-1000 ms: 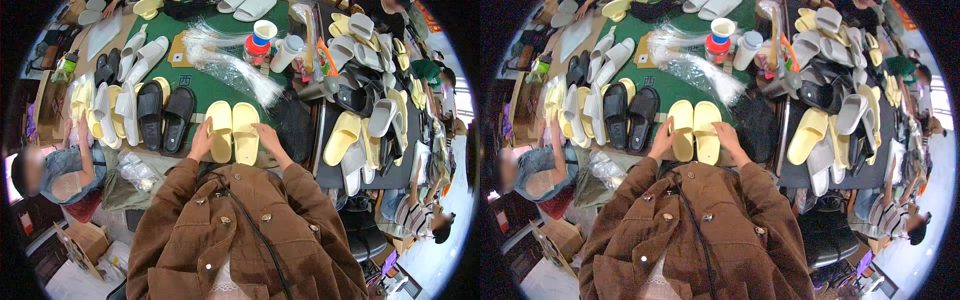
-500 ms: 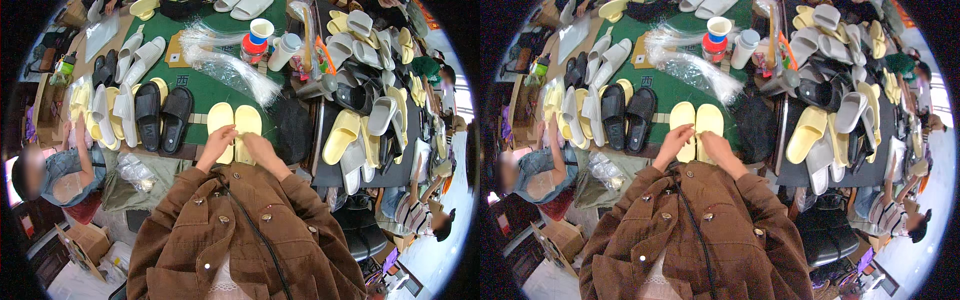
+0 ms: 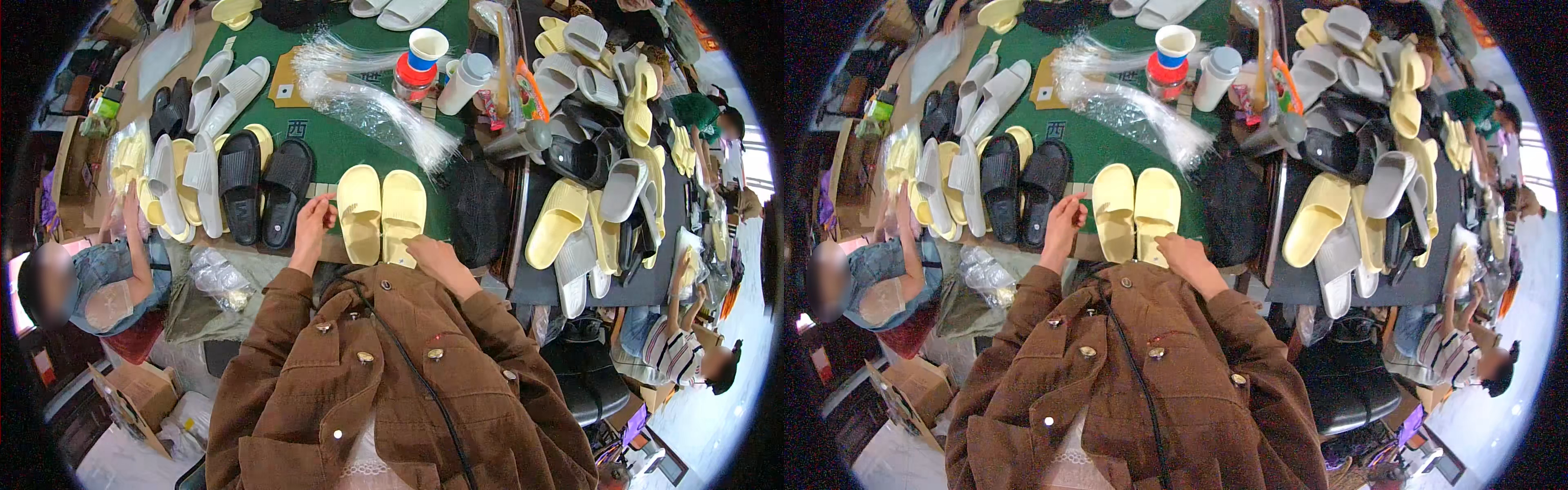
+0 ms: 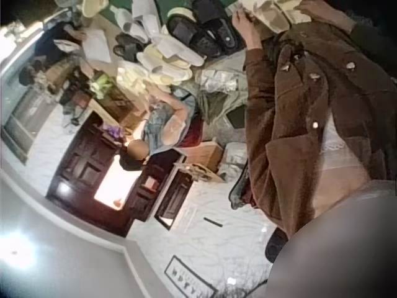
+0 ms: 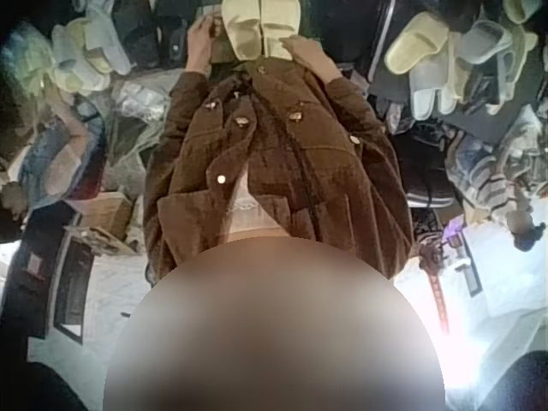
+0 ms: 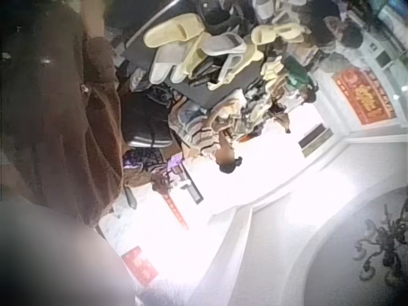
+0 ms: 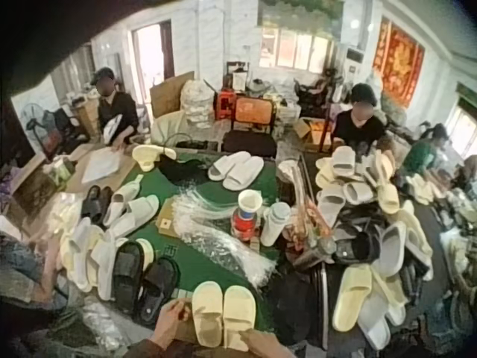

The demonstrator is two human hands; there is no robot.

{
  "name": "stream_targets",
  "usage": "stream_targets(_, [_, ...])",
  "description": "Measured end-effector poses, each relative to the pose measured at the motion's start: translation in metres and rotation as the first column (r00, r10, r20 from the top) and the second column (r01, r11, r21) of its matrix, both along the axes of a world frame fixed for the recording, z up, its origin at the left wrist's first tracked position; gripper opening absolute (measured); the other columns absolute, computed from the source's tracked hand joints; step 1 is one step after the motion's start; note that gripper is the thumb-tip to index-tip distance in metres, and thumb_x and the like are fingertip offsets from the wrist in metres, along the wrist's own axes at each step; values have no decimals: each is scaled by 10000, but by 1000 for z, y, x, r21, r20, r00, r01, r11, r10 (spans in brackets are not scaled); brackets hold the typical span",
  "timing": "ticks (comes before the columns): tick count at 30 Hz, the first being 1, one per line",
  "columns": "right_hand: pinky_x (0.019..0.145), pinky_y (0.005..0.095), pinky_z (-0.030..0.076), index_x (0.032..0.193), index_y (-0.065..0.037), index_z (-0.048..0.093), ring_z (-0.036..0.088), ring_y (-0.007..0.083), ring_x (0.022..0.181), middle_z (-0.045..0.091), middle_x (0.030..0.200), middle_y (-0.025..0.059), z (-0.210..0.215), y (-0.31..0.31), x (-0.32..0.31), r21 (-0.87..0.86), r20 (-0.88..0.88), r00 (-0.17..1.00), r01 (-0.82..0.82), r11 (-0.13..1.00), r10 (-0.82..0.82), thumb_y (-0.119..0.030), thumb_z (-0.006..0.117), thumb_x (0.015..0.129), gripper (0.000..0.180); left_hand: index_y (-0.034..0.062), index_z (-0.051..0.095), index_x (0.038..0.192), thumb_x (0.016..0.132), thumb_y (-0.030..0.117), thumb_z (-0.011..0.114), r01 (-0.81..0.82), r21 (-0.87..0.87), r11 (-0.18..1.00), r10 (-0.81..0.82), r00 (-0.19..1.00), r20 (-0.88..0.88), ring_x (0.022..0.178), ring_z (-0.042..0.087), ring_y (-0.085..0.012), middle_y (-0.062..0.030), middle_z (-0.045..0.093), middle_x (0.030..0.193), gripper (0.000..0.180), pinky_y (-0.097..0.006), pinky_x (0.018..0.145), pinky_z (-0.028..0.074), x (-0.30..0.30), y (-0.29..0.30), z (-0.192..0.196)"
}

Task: Inspecting and organizing pairs of foam slippers on a work table.

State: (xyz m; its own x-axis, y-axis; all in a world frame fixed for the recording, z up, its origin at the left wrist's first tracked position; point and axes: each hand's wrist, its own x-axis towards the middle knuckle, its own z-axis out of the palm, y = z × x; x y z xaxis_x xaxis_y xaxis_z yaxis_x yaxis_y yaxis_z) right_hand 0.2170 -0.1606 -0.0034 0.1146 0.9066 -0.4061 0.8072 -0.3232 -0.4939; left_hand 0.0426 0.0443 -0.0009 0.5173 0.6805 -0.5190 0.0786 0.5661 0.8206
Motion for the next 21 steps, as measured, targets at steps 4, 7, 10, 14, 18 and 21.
stream_targets(4, [611, 415, 488, 1048, -113, 569, 609, 300, 770, 584, 900, 110, -2, -5, 0, 60, 34, 999, -5, 998, 3, -257, 474, 875, 244, 11, 554, 1077, 925, 123, 436, -32, 75, 997, 35, 998, -50, 597, 447, -59, 0, 534, 712, 223, -195, 540, 368, -3, 5, 0])
stream_targets(7, [599, 407, 488, 951, -102, 609, 616, 283, 737, 579, 866, 109, -6, -3, -1, -36, 119, 989, -87, 996, 91, -251, 499, 862, 205, 17, 496, 1110, 877, 82, 466, 141, 285, 948, -74, 970, -232, 588, 470, -64, -22, 560, 709, 244, -199, 531, 378, -2, 2, -2])
stream_targets(10, [590, 395, 489, 823, -84, 631, 620, 271, 721, 573, 833, 111, -10, 2, -4, -101, 200, 963, -166, 981, 183, -233, 525, 836, 183, 14, 467, 1125, 870, 74, 480, 272, 394, 878, -153, 939, -308, 604, 499, -74, -49, 580, 731, 262, -205, 549, 403, -2, -13, -3])
stream_targets(14, [584, 374, 489, 719, -66, 610, 610, 264, 708, 557, 789, 109, -11, 14, -10, 37, 247, 960, -144, 989, 131, -192, 555, 778, 149, 12, 406, 1154, 856, 4, 460, 359, 412, 838, -243, 920, -308, 628, 527, -82, -59, 584, 737, 303, -221, 566, 434, -4, -32, 1])
stream_targets(18, [620, 370, 484, 802, -50, 573, 579, 282, 773, 541, 794, 110, -4, 27, -13, 247, 164, 971, -211, 946, 174, -132, 575, 745, 100, 10, 330, 1168, 817, -64, 469, 377, 445, 813, -286, 923, -258, 636, 554, -130, -99, 552, 845, 385, -250, 569, 456, -12, -46, 3])
stream_targets(21, [630, 386, 482, 828, -41, 560, 573, 301, 758, 542, 765, 119, 1, 31, -17, 352, 3, 983, -172, 920, 182, -86, 539, 740, 102, 45, 316, 1157, 772, -99, 465, 447, 434, 782, -320, 886, -336, 615, 579, -221, -114, 528, 825, 437, -323, 562, 449, -18, -51, -5])
